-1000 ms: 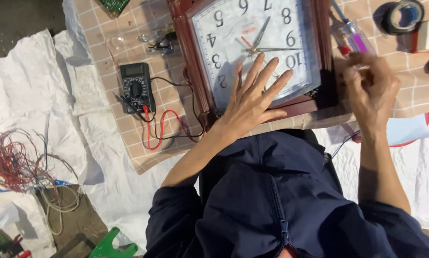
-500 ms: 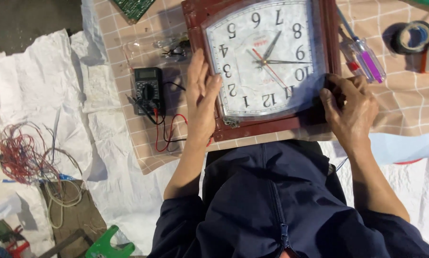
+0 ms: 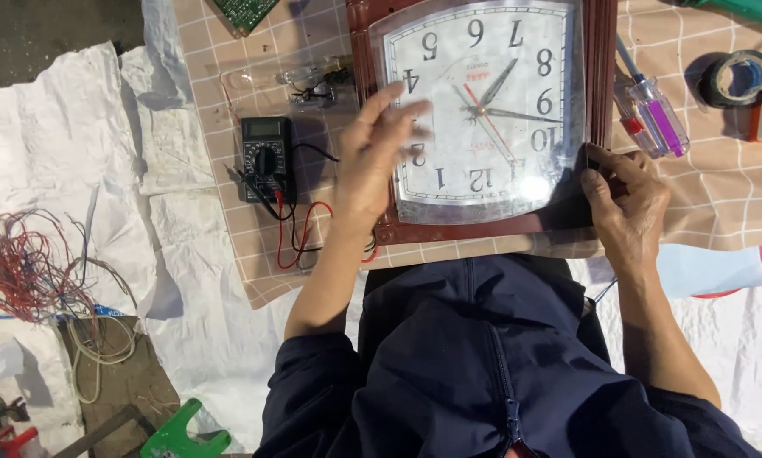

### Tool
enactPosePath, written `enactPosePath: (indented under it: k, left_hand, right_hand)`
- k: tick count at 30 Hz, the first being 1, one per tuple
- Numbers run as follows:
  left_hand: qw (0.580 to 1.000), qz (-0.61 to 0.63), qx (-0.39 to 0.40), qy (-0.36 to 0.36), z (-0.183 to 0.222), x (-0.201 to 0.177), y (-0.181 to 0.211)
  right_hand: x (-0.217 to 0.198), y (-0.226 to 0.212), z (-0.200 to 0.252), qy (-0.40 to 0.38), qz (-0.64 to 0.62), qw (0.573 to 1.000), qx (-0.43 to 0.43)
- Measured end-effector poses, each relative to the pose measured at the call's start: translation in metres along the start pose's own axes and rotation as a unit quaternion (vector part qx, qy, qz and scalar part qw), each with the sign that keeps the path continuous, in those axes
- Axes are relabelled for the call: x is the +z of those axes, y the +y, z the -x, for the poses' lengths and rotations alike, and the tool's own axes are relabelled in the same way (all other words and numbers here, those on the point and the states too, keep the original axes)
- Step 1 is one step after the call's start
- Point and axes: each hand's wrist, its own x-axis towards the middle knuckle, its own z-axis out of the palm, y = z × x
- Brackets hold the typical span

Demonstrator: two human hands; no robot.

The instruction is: A person uses a screwdriver to remove the back panel of a square wall clock and then inspects the internal components.

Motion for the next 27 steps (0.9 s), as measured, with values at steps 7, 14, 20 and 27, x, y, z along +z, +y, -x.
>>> enactPosePath:
  k: [7,14,20,27]
  left_hand:
    - [0.987,-0.124,0.097,-0.007,0.003,0.014,0.017]
    - [0.976,-0.148,0.156,0.033,0.007,0.006,0.042]
    - [0.978,-0.154,0.137,0.004,0.007,0.007,0.021]
    - [0.965,-0.242,0.097,0.041,-0.001,0.015,0.014]
  right_hand:
    - [-0.01,0.001,0.005,-0.019,-0.012,1.0,0.006]
    - [-0.004,0.024,0.015,-0.02,0.191,0.969,-0.158]
    - [0.001,0.024,0.018,-0.04,0.254,0.955,-0.147]
    - [0.001,0.028,0.018,-0.05,0.187,0.962,-0.19]
